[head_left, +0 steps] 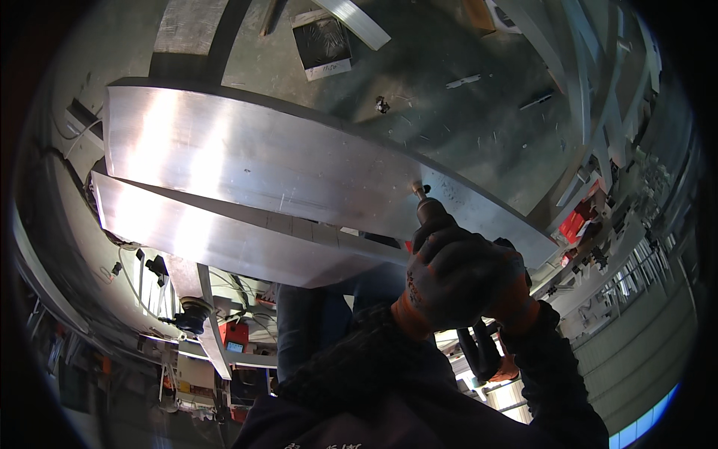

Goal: The person uses a cordless drill to create multiple holes in a long metal sheet. They adjust the drill bit and reposition the sheet as needed while working in a workshop environment.

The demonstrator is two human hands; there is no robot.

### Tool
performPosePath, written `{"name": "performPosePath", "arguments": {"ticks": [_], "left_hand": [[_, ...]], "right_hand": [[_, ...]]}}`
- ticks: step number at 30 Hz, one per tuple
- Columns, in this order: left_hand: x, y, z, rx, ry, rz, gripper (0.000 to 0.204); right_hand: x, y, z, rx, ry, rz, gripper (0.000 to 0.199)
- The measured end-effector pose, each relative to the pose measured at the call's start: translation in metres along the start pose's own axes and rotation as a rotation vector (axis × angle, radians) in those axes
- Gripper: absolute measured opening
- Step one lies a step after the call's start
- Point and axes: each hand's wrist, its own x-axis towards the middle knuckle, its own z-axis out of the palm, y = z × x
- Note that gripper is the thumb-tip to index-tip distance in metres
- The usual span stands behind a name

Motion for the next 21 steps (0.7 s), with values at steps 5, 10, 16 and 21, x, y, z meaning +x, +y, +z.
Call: {"name": "performPosePath", "arguments": {"ticks": [5, 10, 16, 21], "left_hand": [[-0.016, 0.001, 0.002, -0.133, 0.025, -0.166, 0.042], [0.001, -0.003, 0.01, -0.163, 0.16, -0.025, 0.041], [-0.008, 0.01, 0.023, -0.174, 0.013, -0.242, 0.037], [-0.03, 0.0, 0.025, -0.081, 0.0, -0.228, 0.034]], "right_hand": [[0.04, -0.026, -0.039, 0.248, -0.014, 0.056, 0.034], [0.047, -0.012, -0.049, 0.189, -0.1, 0.077, 0.038], [0.036, 0.003, -0.035, 0.193, 0.017, -0.046, 0.038], [0.028, -0.006, -0.026, 0.252, -0.026, 0.049, 0.04]]}}
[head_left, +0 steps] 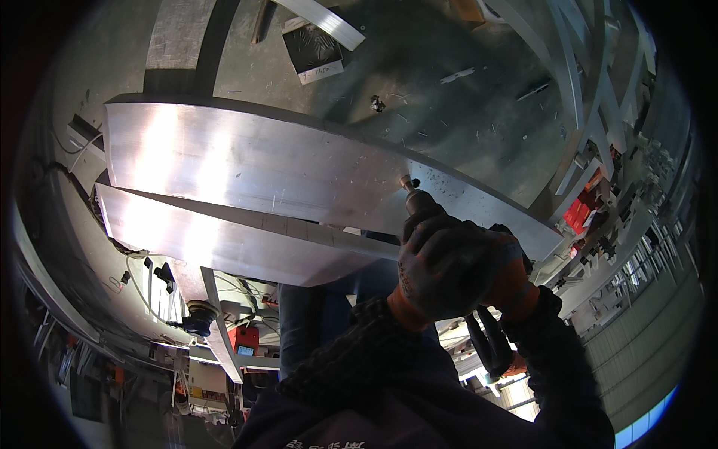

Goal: The person uses a cordless drill to create multiple holes in a long metal sheet. They adjust the drill bit and reposition the sheet as needed while working in a workshop environment.

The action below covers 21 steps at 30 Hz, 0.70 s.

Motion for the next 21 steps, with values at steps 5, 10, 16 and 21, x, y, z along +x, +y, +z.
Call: {"name": "performPosePath", "arguments": {"ticks": [5, 10, 16, 21], "left_hand": [[-0.009, -0.016, -0.013, -0.043, -0.007, -0.001, 0.035], [0.019, -0.003, -0.024, -0.1, 0.044, 0.12, 0.038], [0.022, 0.004, -0.017, 0.008, -0.002, 0.131, 0.036], [0.034, 0.013, -0.009, -0.003, 0.115, 0.131, 0.033]], "right_hand": [[0.003, -0.009, 0.005, -0.011, 0.007, 0.028, 0.041], [0.02, -0.022, -0.021, -0.164, -0.12, 0.075, 0.041], [0.004, -0.01, -0.012, -0.089, -0.028, -0.033, 0.054], [-0.006, -0.016, -0.003, -0.108, 0.056, 0.084, 0.051]]}}
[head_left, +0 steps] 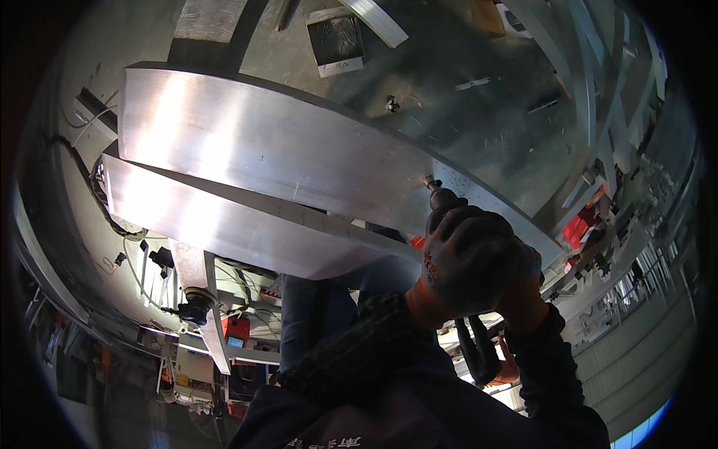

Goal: The person uses a cordless drill to create multiple holes in a long metal sheet. They adjust the drill bit and reposition the sheet as needed while working in a workshop environment.

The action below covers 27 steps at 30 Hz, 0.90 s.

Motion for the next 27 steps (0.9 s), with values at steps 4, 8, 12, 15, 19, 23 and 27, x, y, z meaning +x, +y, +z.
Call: {"name": "performPosePath", "arguments": {"ticks": [4, 8, 12, 15, 19, 23, 27], "left_hand": [[0.028, 0.007, -0.016, -0.038, -0.104, 0.044, 0.033], [0.03, 0.005, -0.018, -0.035, -0.123, 0.029, 0.031], [0.025, 0.003, -0.014, -0.064, -0.065, 0.018, 0.029], [0.025, 0.004, -0.02, -0.048, -0.119, 0.023, 0.025], [0.011, 0.003, -0.022, -0.061, -0.131, -0.013, 0.027], [0.002, -0.001, -0.011, -0.032, -0.081, 0.078, 0.034], [-0.001, 0.009, 0.035, -1.123, 0.399, 0.161, 0.035]], "right_hand": [[-0.006, 0.0, 0.0, -0.056, 0.003, -0.015, 0.036], [0.002, -0.005, -0.004, -0.031, 0.014, -0.048, 0.033], [-0.001, -0.001, 0.002, -0.018, -0.01, -0.073, 0.037], [-0.008, -0.006, 0.011, -0.017, -0.003, -0.021, 0.039], [-0.018, 0.002, 0.027, -0.001, -0.066, 0.028, 0.04], [-0.029, 0.023, 0.034, 0.033, -0.105, 0.1, 0.041], [-0.038, 0.04, 0.042, -0.01, -0.01, -0.007, 0.048]]}}
